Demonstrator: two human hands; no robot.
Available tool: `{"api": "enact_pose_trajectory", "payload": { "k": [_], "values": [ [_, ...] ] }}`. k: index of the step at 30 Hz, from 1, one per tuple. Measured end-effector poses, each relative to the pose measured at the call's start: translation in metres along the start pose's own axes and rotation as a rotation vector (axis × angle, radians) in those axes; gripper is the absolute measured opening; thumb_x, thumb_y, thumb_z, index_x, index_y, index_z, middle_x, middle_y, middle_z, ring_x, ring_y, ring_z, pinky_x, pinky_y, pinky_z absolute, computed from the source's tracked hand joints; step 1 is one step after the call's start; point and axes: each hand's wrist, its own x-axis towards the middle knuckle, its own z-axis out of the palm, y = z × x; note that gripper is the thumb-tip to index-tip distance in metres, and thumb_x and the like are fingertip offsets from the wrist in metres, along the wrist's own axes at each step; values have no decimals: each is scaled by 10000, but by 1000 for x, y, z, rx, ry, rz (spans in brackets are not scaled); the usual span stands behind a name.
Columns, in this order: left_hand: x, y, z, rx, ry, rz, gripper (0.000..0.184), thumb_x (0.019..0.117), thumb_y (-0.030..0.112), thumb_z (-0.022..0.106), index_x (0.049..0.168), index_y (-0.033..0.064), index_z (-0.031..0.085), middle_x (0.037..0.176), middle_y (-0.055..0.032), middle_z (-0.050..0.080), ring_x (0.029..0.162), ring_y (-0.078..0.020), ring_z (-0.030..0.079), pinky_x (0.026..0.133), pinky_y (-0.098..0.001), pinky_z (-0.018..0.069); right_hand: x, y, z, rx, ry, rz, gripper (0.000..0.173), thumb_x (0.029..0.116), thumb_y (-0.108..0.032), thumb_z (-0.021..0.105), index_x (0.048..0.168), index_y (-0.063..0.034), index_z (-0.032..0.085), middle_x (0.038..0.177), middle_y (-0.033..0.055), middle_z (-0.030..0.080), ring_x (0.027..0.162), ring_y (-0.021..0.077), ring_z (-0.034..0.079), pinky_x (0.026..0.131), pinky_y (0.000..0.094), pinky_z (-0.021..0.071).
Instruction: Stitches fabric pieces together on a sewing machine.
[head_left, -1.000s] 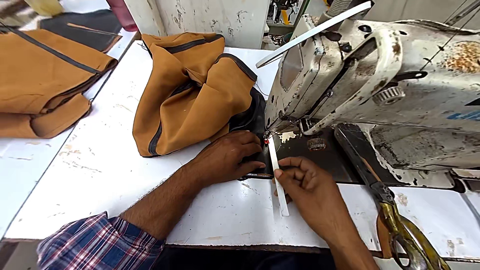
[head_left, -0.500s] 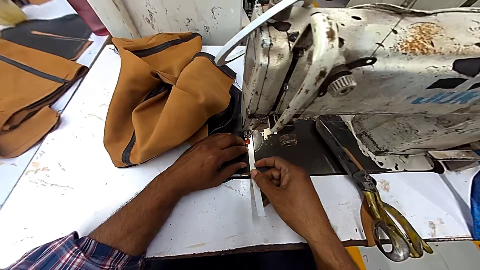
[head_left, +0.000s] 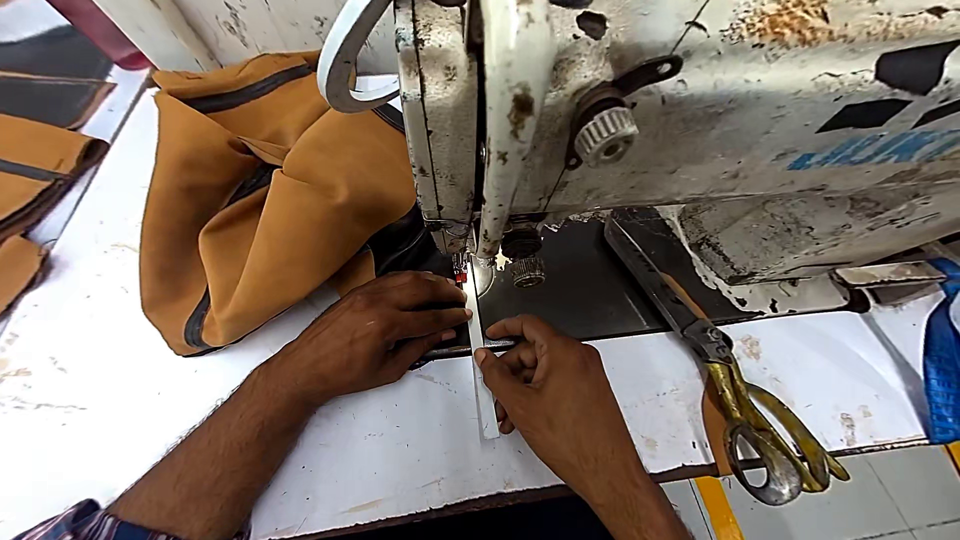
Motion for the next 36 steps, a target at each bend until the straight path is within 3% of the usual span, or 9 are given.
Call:
{"api": "enact_pose_trajectory", "payload": {
  "k": [9, 28, 30, 32, 34, 36],
  "values": [
    [-2, -5, -3, -29, -62, 16, 320, 1021, 206, 543, 1271, 196, 743, 1384, 10, 647, 1372, -175, 530, 1187, -388, 422, 1, -1, -1, 63, -15, 30, 227, 952, -220, 746, 1155, -174, 657, 678, -26, 703, 502, 105, 673, 465, 250, 601],
    [-3, -12, -7, 5, -137, 65, 388, 1012, 185, 481, 1328, 197, 706, 1423, 15, 619, 1403, -173, 492, 1208, -380, 378, 1, 3, 1, 23, -5, -50, 200, 964, -239, 726, 1153, -173, 728, 689, -41, 713, 510, 87, 673, 470, 238, 606],
    [-2, -11, -7, 2, -143, 69, 400, 998, 171, 485, 1332, 195, 704, 1424, 12, 618, 1401, -178, 492, 1206, -383, 379, 5, 4, -2, -131, 43, -147, 184, 987, -304, 692, 1119, -185, 740, 670, -61, 696, 497, 60, 657, 449, 230, 591],
    [-2, -10, -8, -1, -141, 69, 398, 995, 175, 492, 1331, 200, 704, 1423, -2, 614, 1394, -186, 496, 1198, -389, 388, 16, 8, -5, -463, 236, -385, 225, 999, -354, 611, 1074, -208, 766, 694, -101, 670, 533, 20, 599, 466, 231, 515],
    [-1, -10, -9, 8, -147, 54, 406, 992, 187, 496, 1340, 228, 700, 1413, -34, 600, 1380, -196, 498, 1192, -389, 392, 31, 8, -11, -676, 311, -531, 294, 1013, -349, 557, 1128, -197, 782, 808, -53, 687, 660, 91, 628, 563, 307, 526],
    [0, -10, -12, 23, -168, 39, 422, 992, 193, 494, 1362, 260, 686, 1414, -47, 593, 1385, -203, 496, 1213, -399, 374, 44, 11, -13, -726, 273, -590, 316, 1008, -316, 534, 1168, -206, 783, 907, -17, 668, 810, 139, 634, 696, 339, 526]
  ]
}}
